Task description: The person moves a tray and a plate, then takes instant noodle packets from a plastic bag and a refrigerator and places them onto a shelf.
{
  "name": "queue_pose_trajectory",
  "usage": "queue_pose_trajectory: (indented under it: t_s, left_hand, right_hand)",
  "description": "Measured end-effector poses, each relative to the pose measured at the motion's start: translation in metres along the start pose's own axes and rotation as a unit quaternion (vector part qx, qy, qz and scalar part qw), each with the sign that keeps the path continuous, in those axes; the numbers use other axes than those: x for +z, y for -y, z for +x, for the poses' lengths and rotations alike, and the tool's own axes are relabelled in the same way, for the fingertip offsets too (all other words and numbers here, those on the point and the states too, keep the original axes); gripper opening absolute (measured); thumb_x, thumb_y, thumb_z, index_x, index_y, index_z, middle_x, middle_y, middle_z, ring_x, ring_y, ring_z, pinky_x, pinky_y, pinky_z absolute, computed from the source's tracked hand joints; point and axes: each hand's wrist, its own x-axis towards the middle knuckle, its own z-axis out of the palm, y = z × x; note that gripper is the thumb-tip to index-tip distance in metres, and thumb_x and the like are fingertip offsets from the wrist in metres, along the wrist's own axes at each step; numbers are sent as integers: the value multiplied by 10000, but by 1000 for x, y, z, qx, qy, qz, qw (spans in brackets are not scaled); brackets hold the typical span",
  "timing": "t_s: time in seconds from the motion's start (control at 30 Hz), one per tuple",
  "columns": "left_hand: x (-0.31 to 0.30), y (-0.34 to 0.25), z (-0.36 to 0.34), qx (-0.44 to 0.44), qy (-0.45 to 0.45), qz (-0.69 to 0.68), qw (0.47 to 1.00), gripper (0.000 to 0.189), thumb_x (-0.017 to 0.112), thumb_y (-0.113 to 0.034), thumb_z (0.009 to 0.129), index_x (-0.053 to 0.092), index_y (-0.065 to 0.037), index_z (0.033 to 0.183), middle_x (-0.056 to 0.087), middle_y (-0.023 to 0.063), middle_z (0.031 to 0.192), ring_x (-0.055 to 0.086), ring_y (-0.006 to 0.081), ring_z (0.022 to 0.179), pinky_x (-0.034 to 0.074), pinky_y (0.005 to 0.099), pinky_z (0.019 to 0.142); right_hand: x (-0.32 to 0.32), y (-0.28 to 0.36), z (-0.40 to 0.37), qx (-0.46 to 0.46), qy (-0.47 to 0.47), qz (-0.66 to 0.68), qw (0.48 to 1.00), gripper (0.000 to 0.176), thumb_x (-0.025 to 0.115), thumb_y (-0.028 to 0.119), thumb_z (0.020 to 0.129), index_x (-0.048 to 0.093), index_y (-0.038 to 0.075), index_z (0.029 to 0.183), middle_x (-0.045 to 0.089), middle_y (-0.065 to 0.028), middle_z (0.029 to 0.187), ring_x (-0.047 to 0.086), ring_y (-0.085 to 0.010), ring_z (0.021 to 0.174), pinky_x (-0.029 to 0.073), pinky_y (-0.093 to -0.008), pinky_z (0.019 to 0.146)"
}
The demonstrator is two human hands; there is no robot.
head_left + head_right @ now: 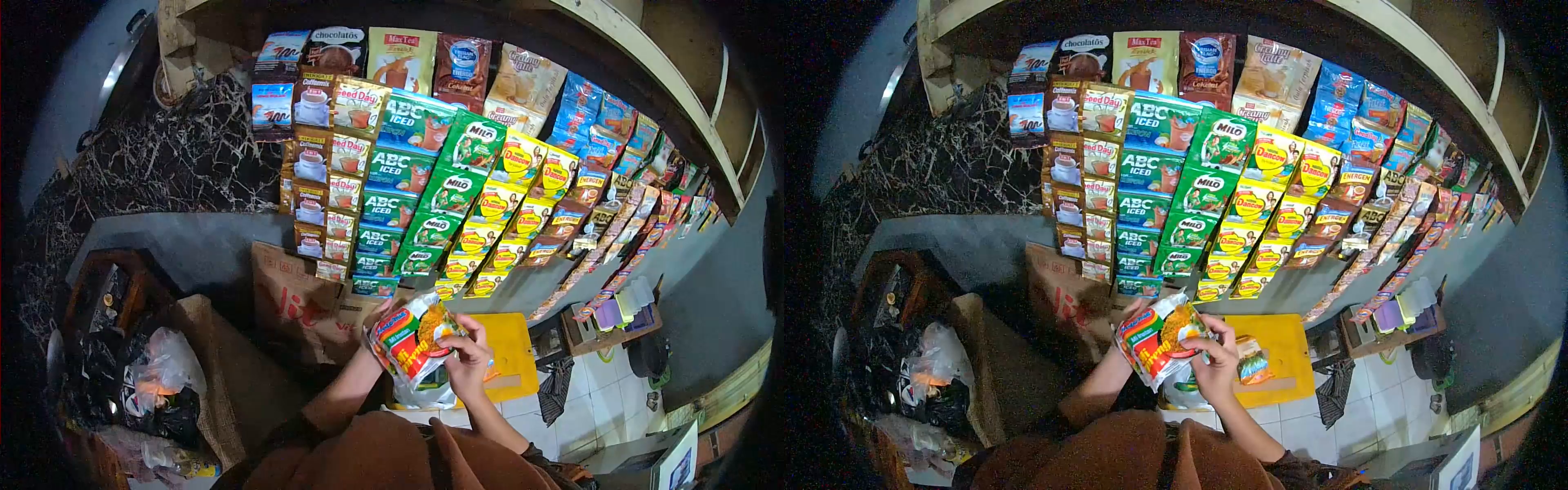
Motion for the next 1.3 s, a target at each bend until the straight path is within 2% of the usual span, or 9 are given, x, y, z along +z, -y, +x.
queue_pose_trajectory:
  t_s: [0.3,0.57,0.63,0.7,0.73,1.0,1.1,1.23,1.3]
  left_hand:
    - [22,45,2,126,20,-54,990,445,412,-323,844,423,-41,1187,499,147,1158,505,276,1040,371,405,937]
    - [-1,3,-34,-64,-136,195,969,399,490,-189,797,461,-44,1168,552,114,1100,533,217,1011,401,394,891]
    - [15,10,-30,-10,-185,197,963,396,473,-155,794,446,-14,1162,553,124,1082,525,227,1016,378,393,911]
    - [27,18,-18,351,-110,212,906,418,420,-244,849,390,-7,1192,506,120,1137,477,241,1072,326,394,954]
    - [40,11,-20,311,84,183,929,489,340,-386,884,315,-53,1241,423,104,1222,404,250,1140,280,397,983]
    - [112,-12,-17,401,-135,178,888,451,416,-370,822,461,-21,1104,514,113,1060,527,245,941,433,389,799]
    - [142,-38,-10,534,-90,245,804,526,435,-350,788,389,-25,1199,442,122,1186,438,256,1089,353,387,916]
    - [250,-78,-12,607,82,374,697,887,609,-307,657,104,-75,1348,229,110,1351,252,237,1240,192,377,1034]
    - [330,-113,-15,702,149,488,496,966,711,-471,608,208,-18,1298,329,97,1278,340,215,1179,288,369,985]
  right_hand:
    - [30,-7,-3,5,-122,-53,991,309,524,-128,643,560,31,906,489,-152,1091,460,-289,1082,404,-340,865]
    - [18,-4,13,-67,-193,-67,977,267,602,-58,650,581,52,892,506,-115,966,480,-282,981,380,-379,870]
    - [12,4,14,-165,-146,-233,947,301,675,4,567,650,131,839,548,-45,868,485,-238,887,380,-351,807]
    - [20,13,16,-188,-125,-265,937,349,693,66,514,676,205,834,558,19,817,463,-191,791,359,-316,711]
    - [25,15,15,-211,-77,-278,934,336,690,73,521,674,196,833,549,17,801,466,-189,780,352,-314,684]
    - [52,75,50,-230,-9,-115,966,554,709,244,606,542,64,1102,430,-151,1134,433,-263,989,322,-380,856]
    - [62,111,97,-64,-22,176,982,1064,766,147,587,19,23,1334,343,-193,1225,335,-289,1163,287,-419,966]
    - [53,182,180,-50,162,349,922,1026,760,103,618,13,38,1319,354,-143,1230,389,-237,1129,330,-367,949]
    - [52,225,215,-191,131,339,912,1012,785,121,590,69,52,1301,356,-150,1225,387,-241,1129,337,-360,943]
